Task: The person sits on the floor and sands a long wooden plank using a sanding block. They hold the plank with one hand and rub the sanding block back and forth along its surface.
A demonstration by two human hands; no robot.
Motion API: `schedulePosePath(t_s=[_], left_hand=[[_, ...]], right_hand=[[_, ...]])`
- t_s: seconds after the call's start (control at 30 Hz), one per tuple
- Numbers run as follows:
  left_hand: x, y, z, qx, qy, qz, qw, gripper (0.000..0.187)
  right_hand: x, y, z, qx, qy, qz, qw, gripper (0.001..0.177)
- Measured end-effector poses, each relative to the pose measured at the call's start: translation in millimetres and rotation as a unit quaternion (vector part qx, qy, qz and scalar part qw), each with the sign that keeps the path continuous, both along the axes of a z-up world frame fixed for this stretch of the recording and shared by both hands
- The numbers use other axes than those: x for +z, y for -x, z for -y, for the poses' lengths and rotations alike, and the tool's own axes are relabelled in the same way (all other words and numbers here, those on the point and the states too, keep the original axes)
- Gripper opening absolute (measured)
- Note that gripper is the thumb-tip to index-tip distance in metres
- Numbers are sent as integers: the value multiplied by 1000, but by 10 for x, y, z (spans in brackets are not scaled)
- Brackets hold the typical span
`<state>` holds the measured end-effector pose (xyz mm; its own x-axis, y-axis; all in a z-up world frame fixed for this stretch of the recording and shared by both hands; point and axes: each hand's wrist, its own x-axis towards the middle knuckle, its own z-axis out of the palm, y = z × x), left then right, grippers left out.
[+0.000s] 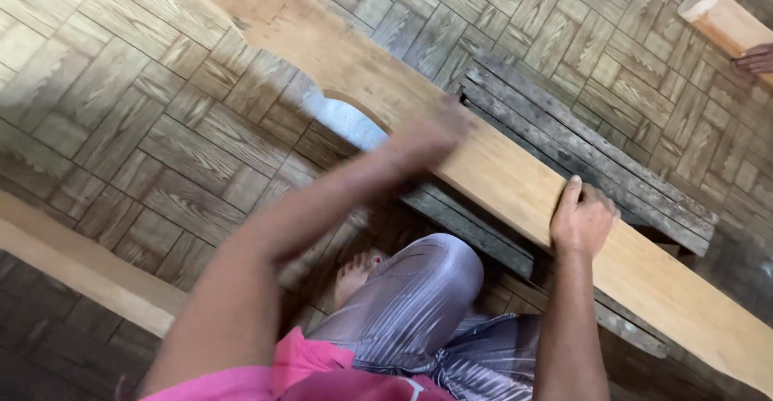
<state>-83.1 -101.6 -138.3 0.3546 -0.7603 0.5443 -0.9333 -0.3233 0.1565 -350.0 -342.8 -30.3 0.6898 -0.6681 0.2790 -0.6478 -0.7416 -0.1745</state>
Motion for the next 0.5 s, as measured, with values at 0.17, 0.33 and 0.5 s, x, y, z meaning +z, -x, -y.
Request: schedulePosePath(t_s=[0.17, 0.33, 0.5], left_hand=[[204, -1283, -1154, 102, -35, 52, 993, 15], [811, -981, -1138, 174, -13, 96, 980, 21], [357, 154, 161, 31, 5, -148, 988, 28]], right_hand=[[73, -23, -40, -10, 10, -6, 1000, 50], [85, -42, -50, -3, 15, -1, 1000, 51], [-135, 17, 137, -7, 30, -22, 999, 60]])
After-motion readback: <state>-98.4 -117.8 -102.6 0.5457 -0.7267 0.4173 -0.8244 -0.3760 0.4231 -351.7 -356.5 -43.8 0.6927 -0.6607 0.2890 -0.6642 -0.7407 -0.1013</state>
